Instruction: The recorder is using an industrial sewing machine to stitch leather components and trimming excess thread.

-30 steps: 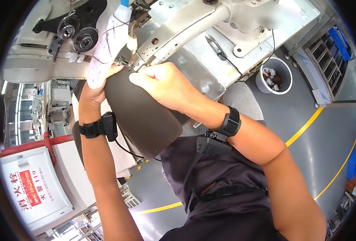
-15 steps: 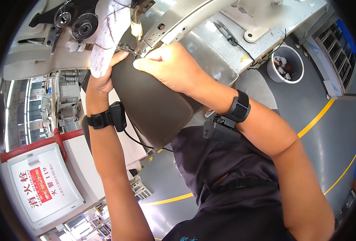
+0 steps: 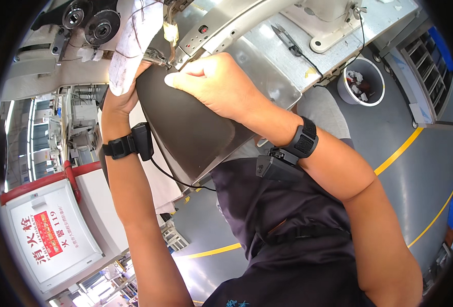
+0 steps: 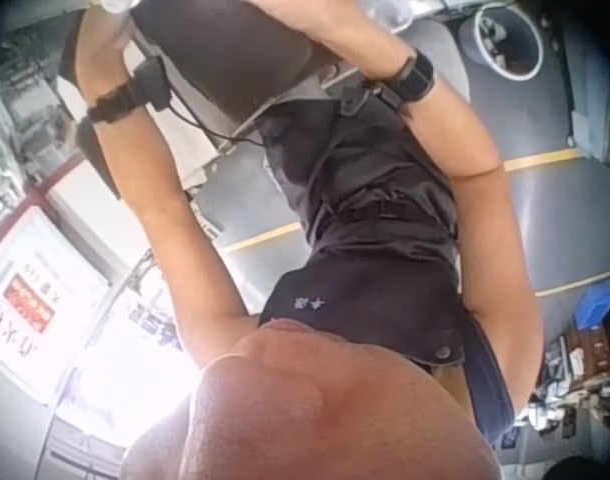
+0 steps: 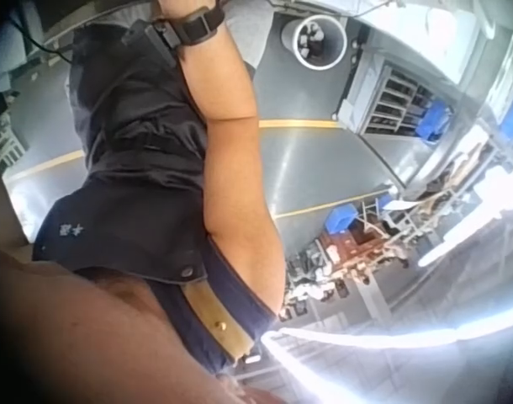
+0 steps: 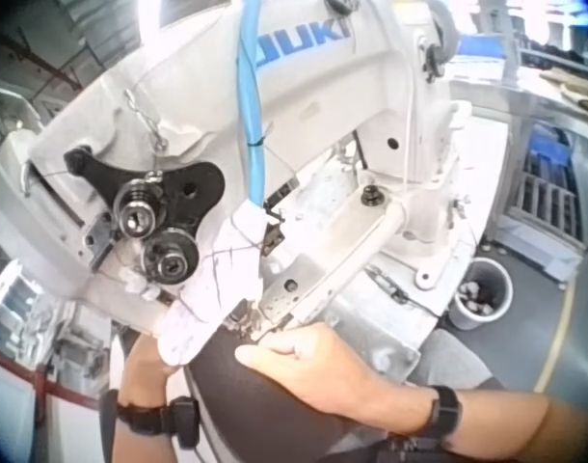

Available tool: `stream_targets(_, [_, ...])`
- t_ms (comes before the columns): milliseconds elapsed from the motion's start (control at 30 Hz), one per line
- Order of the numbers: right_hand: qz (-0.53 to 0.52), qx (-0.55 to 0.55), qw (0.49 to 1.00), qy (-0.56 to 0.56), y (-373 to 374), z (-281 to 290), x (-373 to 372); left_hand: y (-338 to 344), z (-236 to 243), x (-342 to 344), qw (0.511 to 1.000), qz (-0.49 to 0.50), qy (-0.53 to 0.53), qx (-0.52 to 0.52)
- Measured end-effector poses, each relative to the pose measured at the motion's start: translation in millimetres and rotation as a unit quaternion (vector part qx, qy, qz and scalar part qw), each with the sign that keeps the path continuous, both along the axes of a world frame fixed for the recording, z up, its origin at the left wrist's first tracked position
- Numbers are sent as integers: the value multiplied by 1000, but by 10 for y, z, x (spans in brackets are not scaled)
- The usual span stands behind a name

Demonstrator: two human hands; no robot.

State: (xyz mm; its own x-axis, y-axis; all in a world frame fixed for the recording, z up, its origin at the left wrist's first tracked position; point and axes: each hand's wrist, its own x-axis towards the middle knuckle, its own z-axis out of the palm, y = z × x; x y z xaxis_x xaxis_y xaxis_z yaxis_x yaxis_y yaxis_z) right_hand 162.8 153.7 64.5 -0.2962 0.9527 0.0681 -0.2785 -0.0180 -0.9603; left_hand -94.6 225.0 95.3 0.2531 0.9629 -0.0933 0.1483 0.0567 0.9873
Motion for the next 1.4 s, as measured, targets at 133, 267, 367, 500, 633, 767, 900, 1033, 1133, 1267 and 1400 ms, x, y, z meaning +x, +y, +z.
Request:
stream_targets(133, [6,9,1000,6,0,-44,1,-313,273,238,919,130,348,134])
stream_targets(267, [9,19,1000,10,-9,-132,49,-1040,292,702,861,175,374,296])
stream_targets(367, [99,-18,995,-24,-16,-187,77,-1374,156,991,841,88,386,368])
stream_targets(500, [76,24,996,41,-41,-206,81,-1456,-44,1155,832,77,372,404])
stream_targets(633, [91,2,993,79,-44,-162,85,-1441,-45,1141,835,83,376,394])
stream_targets(767, [91,-5,995,41,-46,-126,66,-1424,32,1122,831,76,393,385])
stream_targets(900, [80,-13,994,72,-66,-138,39,-1414,96,1114,832,67,402,377])
stream_targets(1033, [76,-15,994,74,-49,-155,17,-1383,130,1109,841,76,388,369])
stream_targets(1133, [67,-1,996,58,-28,-160,1,-1366,150,1108,854,80,374,353])
stream_targets(1267, [53,25,997,53,-17,-166,-11,-1357,168,1104,857,87,376,341])
stream_targets(1400, [53,19,997,52,-27,-175,-15,-1367,178,1102,854,90,380,344])
